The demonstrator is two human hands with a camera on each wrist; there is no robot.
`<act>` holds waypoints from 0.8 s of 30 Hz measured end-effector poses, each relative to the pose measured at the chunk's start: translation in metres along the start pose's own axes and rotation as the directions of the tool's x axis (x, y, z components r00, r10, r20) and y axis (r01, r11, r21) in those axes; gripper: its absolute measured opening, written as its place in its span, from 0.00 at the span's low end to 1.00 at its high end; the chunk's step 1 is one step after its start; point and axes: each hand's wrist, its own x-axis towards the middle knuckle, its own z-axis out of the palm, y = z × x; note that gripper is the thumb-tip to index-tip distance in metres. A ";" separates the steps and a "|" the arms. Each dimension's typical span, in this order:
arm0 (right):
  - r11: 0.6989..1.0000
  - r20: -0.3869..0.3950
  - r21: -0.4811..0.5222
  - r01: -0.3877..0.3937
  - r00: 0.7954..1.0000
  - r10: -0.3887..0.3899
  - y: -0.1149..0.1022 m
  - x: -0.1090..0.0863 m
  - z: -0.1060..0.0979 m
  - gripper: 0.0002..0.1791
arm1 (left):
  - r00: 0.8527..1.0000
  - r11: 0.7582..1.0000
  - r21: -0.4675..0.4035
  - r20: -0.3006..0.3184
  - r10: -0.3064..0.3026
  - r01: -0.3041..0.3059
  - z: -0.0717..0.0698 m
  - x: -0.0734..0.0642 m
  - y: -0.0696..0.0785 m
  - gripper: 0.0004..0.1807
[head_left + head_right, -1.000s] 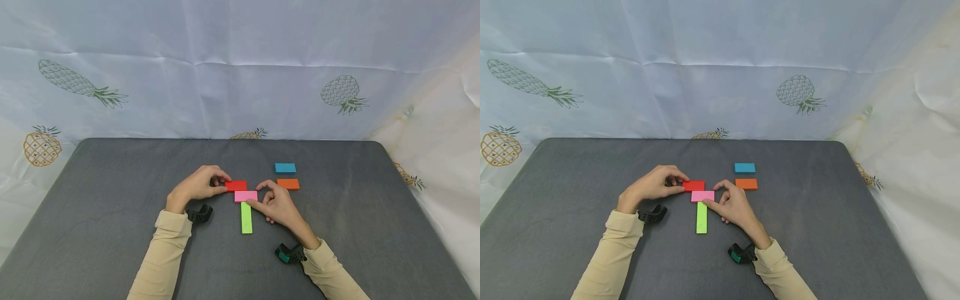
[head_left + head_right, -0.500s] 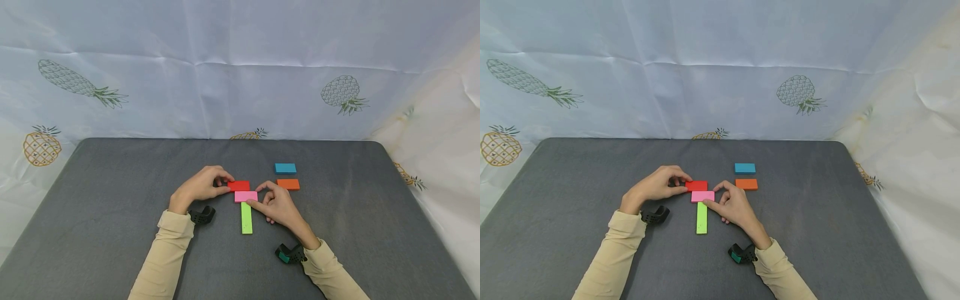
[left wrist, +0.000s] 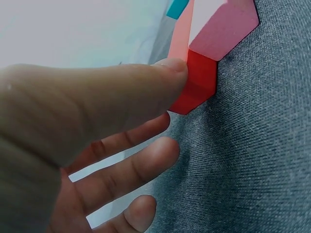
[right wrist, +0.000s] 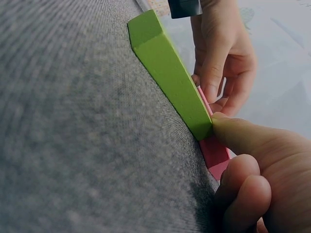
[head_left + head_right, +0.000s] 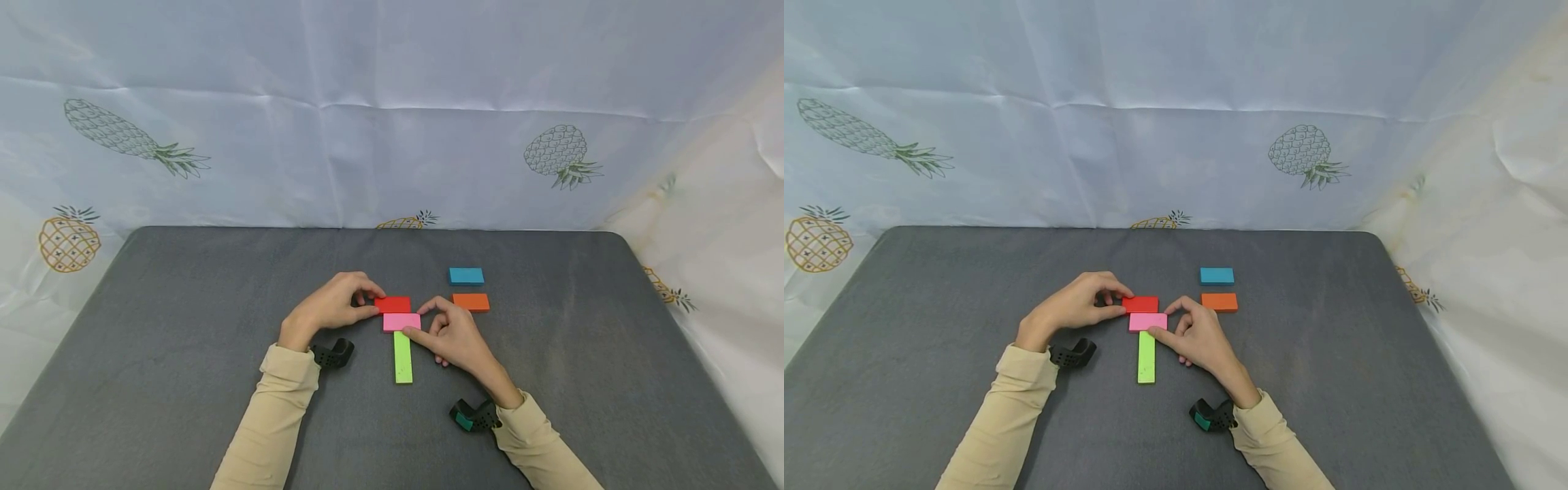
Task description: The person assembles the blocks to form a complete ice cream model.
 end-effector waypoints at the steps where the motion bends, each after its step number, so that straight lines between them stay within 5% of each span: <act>1: 1.000 0.000 0.001 0.000 1.000 0.000 0.000 0.000 0.000 0.20 | 1.000 1.000 -0.001 -0.001 -0.002 0.002 0.000 0.000 0.000 0.12; 24: 1.000 -0.001 0.000 0.010 1.000 -0.010 0.001 0.000 0.001 0.20 | 1.000 1.000 -0.007 0.001 -0.009 0.009 0.003 0.002 0.003 0.12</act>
